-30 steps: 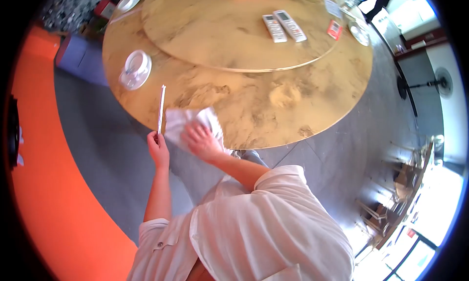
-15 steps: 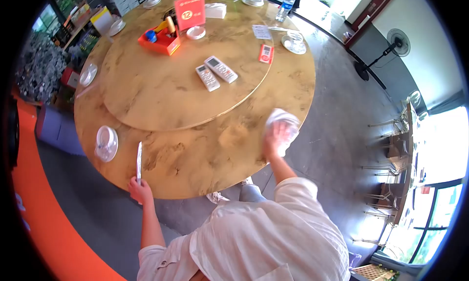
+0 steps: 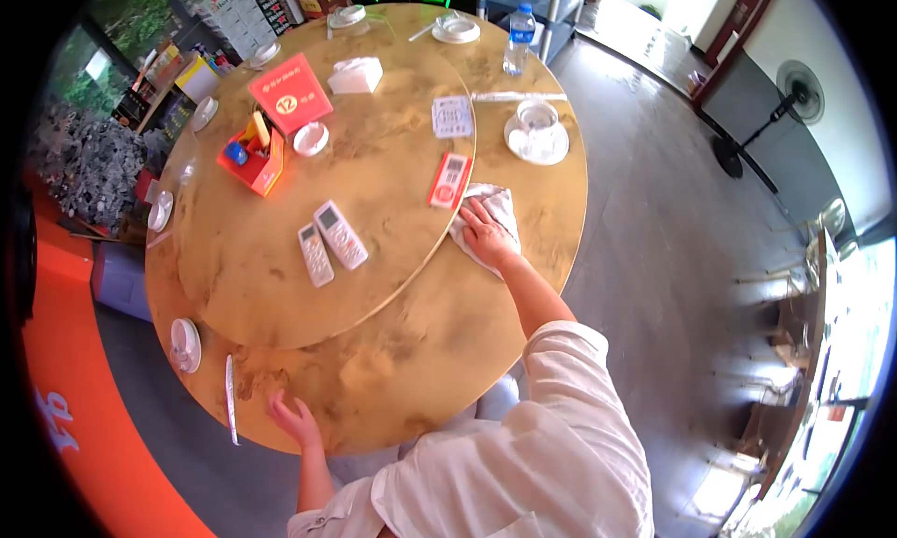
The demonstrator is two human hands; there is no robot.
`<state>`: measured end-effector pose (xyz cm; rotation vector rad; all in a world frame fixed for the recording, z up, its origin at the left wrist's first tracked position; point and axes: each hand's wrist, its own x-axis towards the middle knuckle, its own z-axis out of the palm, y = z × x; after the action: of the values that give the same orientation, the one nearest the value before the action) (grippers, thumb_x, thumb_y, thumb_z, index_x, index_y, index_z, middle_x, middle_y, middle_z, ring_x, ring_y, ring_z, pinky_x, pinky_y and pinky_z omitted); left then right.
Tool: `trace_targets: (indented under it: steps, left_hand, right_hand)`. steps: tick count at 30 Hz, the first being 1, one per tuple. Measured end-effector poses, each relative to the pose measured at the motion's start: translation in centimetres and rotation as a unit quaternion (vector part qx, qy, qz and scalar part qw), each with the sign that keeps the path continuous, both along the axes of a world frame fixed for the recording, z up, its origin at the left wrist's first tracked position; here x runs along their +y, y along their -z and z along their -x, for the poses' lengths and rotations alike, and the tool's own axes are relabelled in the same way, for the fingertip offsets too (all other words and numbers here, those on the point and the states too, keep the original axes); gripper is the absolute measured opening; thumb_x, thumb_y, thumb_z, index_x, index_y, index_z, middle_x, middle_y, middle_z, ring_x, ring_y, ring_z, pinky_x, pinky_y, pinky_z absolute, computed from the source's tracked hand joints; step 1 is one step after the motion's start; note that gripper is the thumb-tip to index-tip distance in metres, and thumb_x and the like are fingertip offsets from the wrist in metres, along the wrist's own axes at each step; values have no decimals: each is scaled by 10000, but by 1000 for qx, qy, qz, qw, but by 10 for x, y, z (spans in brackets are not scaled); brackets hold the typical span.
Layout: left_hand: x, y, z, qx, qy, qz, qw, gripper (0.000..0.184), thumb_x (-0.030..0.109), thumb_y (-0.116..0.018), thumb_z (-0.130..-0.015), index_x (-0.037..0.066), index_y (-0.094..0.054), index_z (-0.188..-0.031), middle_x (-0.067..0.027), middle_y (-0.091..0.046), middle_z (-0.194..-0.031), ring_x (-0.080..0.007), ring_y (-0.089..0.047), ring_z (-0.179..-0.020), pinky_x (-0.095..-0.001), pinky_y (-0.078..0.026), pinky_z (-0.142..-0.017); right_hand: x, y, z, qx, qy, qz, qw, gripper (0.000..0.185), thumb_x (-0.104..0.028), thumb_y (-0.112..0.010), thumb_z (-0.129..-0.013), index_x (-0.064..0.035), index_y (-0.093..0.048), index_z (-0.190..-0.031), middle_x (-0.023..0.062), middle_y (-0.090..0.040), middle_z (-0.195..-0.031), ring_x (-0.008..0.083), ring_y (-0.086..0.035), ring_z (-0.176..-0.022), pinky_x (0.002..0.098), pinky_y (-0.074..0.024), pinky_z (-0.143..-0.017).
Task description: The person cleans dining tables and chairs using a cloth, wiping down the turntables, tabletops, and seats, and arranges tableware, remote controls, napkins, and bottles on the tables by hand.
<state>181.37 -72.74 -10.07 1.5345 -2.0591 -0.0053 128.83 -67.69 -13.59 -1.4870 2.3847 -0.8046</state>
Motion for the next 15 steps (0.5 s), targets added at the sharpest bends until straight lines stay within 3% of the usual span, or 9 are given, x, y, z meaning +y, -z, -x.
trace_targets:
  steps: [2,4,8,10,11,13,15]
  left_hand:
    - [27,-2,43,17,-4,-29,999,353,78,-569,-757,35,-505,-1102,-172,-486,-1192,-347,-441,-1121,-446,-330,-935]
    - [47,-8,75,19,60,-80,995,343,75,-575,-747,40,-516,-1084,-168,-486,-1195,-345,-447,-1104,-447,-332,-931]
    - [65,-30,120,49,64,-101,992,316,72,-587,-740,41,-532,-1050,-154,-504,-1181,-341,-459,-1086,-436,-350,-917]
    - [61,-35,140,35,60,-95,993,296,76,-588,-749,34,-537,-1037,-150,-515,-1169,-337,-465,-1081,-423,-365,-910]
    - [58,-30,149,71,95,-82,990,290,76,-589,-753,33,-538,-1035,-147,-518,-1166,-333,-469,-1077,-419,-369,-910]
    - [50,-28,181,127,157,-84,976,284,79,-591,-760,30,-538,-1035,-145,-524,-1155,-324,-479,-1070,-408,-376,-912]
    - [49,-29,225,166,207,-111,958,284,69,-594,-766,26,-541,-1042,-141,-536,-1133,-303,-491,-1070,-388,-378,-926]
  right_hand:
    - [-7,-4,41,-22,57,-22,998,455,-292,-447,-865,-234,-421,-1316,67,-244,-1461,302,-351,-1275,365,-318,-1040]
    - [-2,-11,64,-34,121,-12,992,451,-315,-430,-870,-237,-428,-1314,65,-240,-1464,273,-348,-1283,349,-325,-1032]
    - [35,-6,74,-18,242,3,970,469,-301,-422,-879,-166,-409,-1329,115,-215,-1465,325,-258,-1322,383,-316,-1037]
    - [58,5,63,58,268,11,962,469,-277,-416,-882,-136,-404,-1329,149,-239,-1449,351,-267,-1312,393,-310,-1041]
    - [67,7,52,68,262,30,962,438,-250,-415,-888,-119,-426,-1307,171,-295,-1418,381,-266,-1303,400,-266,-1065]
    - [88,21,30,121,198,39,972,410,-185,-484,-852,-104,-472,-1254,177,-381,-1355,368,-305,-1284,431,-292,-1047]
    - [106,21,10,155,42,67,985,399,-182,-549,-808,-123,-522,-1201,150,-410,-1338,371,-357,-1252,437,-323,-1028]
